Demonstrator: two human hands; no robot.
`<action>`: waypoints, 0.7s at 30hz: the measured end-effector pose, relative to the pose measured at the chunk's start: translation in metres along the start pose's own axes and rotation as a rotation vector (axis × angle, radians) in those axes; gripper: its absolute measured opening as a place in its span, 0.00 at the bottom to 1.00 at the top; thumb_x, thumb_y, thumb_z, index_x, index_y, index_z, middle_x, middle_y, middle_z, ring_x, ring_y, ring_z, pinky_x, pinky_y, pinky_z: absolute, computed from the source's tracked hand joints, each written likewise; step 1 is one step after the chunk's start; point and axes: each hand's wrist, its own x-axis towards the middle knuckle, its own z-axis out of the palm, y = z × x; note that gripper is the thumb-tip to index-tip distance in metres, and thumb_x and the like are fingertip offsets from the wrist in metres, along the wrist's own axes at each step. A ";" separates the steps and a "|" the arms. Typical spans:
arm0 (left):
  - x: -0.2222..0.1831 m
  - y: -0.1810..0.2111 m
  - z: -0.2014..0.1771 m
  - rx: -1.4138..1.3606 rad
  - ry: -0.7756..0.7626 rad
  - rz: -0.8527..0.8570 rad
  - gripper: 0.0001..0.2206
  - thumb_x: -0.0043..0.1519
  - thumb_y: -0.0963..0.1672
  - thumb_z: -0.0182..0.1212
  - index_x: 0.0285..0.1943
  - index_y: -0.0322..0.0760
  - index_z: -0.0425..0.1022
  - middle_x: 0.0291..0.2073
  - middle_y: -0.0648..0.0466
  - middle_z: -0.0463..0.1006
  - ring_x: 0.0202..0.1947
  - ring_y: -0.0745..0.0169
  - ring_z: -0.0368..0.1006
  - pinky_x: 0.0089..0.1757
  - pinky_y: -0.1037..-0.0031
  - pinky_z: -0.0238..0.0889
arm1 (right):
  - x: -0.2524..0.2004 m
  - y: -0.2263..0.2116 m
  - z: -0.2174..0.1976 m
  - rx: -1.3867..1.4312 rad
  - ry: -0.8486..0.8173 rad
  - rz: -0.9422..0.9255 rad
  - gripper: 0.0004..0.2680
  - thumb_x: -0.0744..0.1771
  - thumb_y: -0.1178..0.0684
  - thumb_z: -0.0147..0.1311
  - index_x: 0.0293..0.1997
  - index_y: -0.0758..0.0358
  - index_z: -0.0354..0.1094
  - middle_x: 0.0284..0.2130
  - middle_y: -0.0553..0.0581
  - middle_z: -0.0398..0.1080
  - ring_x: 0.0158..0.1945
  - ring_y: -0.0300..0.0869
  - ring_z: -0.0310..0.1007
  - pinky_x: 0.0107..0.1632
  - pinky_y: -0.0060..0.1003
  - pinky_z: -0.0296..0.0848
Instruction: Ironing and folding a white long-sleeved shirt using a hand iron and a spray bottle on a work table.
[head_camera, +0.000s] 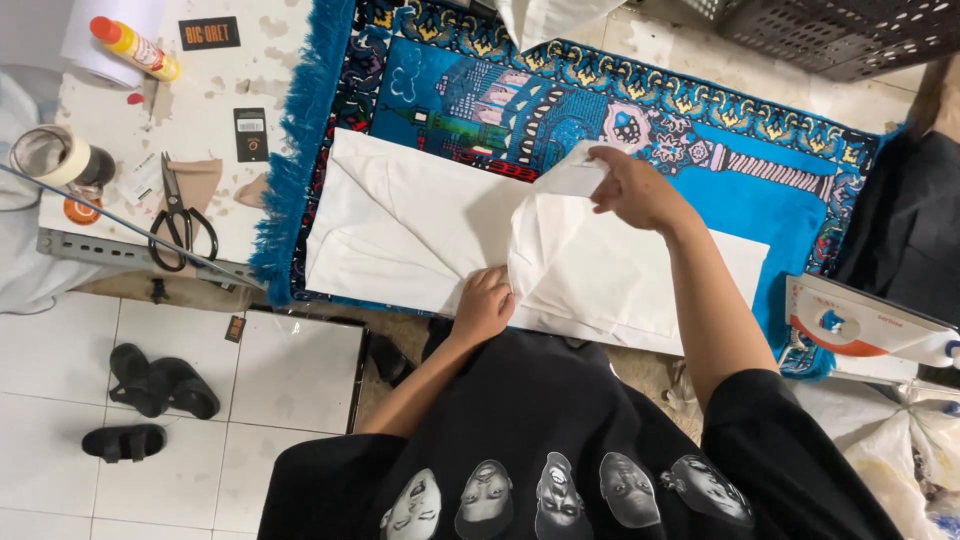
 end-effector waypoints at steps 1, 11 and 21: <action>-0.001 0.000 0.000 0.001 0.004 -0.002 0.10 0.65 0.45 0.53 0.32 0.37 0.71 0.45 0.49 0.71 0.56 0.46 0.68 0.54 0.59 0.59 | 0.013 0.011 0.001 -0.002 -0.001 -0.004 0.27 0.63 0.64 0.59 0.72 0.59 0.56 0.39 0.66 0.78 0.47 0.57 0.79 0.54 0.55 0.70; 0.002 0.005 -0.009 -0.050 0.413 -0.141 0.06 0.66 0.40 0.52 0.35 0.38 0.66 0.47 0.50 0.70 0.50 0.49 0.70 0.50 0.61 0.60 | 0.082 0.035 0.003 -0.901 0.813 -0.250 0.05 0.63 0.38 0.66 0.33 0.38 0.81 0.25 0.49 0.67 0.29 0.45 0.72 0.33 0.38 0.71; 0.019 0.019 -0.043 0.273 0.450 -0.308 0.13 0.71 0.49 0.48 0.57 0.38 0.67 0.61 0.46 0.64 0.60 0.47 0.60 0.55 0.58 0.50 | 0.109 0.022 0.020 -0.788 0.824 -0.228 0.04 0.70 0.48 0.55 0.41 0.52 0.70 0.22 0.51 0.70 0.24 0.48 0.78 0.25 0.41 0.76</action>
